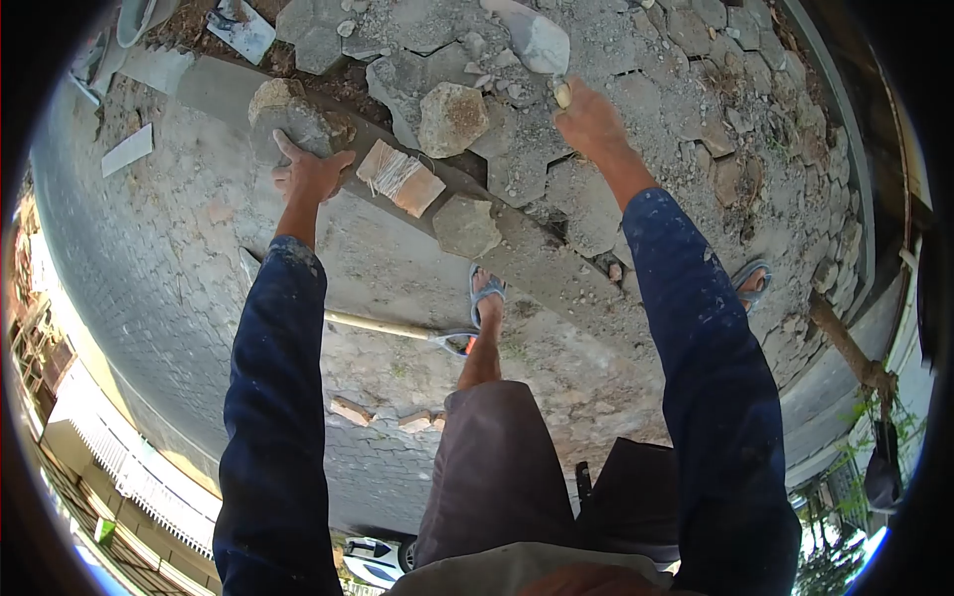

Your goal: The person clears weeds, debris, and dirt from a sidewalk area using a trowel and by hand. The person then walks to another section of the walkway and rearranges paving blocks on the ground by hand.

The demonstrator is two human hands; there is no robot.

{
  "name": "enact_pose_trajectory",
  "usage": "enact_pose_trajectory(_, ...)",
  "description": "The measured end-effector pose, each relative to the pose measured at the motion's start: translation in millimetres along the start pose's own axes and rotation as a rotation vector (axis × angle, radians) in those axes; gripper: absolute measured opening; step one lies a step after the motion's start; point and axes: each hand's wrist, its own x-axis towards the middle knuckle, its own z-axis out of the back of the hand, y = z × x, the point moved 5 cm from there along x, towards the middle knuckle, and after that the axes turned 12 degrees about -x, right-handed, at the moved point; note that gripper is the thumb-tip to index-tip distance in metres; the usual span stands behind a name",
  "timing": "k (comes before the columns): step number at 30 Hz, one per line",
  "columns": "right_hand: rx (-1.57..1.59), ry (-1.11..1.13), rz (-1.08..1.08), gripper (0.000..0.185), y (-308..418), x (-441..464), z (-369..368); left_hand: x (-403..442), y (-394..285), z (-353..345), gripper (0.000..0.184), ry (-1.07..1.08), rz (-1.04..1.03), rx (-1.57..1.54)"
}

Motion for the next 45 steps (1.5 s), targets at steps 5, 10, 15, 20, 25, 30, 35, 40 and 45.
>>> enact_pose_trajectory(5,-0.034,0.057,0.027,0.038,8,-22,8,2,-4,-1,0.141,0.102,0.068,-0.006)
enact_pose_trajectory(10,0.160,0.024,-0.129,0.040,38,-24,1,12,0,-5,0.145,0.132,0.110,0.027)
enact_pose_trajectory(15,0.516,0.141,0.106,0.042,92,30,-11,16,4,-7,0.149,0.096,0.059,0.025)
enact_pose_trajectory(20,0.182,0.098,0.037,0.045,42,51,-15,19,7,-10,0.151,0.087,0.062,-0.026)
enact_pose_trajectory(25,0.229,0.051,-0.150,0.049,-104,14,30,23,13,-13,0.152,0.066,0.059,0.011)
enact_pose_trajectory(30,0.472,0.252,-0.464,0.052,-93,-39,48,25,11,-14,0.152,0.042,0.044,0.027)
enact_pose_trajectory(35,-0.031,0.229,0.037,0.053,-72,-41,14,48,29,-24,0.152,0.110,0.061,-0.001)
enact_pose_trajectory(40,-0.052,0.077,-0.131,0.055,-211,-22,50,28,16,-15,0.152,0.108,0.082,0.031)
enact_pose_trajectory(45,0.367,0.185,-0.386,0.055,-252,-64,65,29,17,-17,0.152,0.092,0.067,0.025)
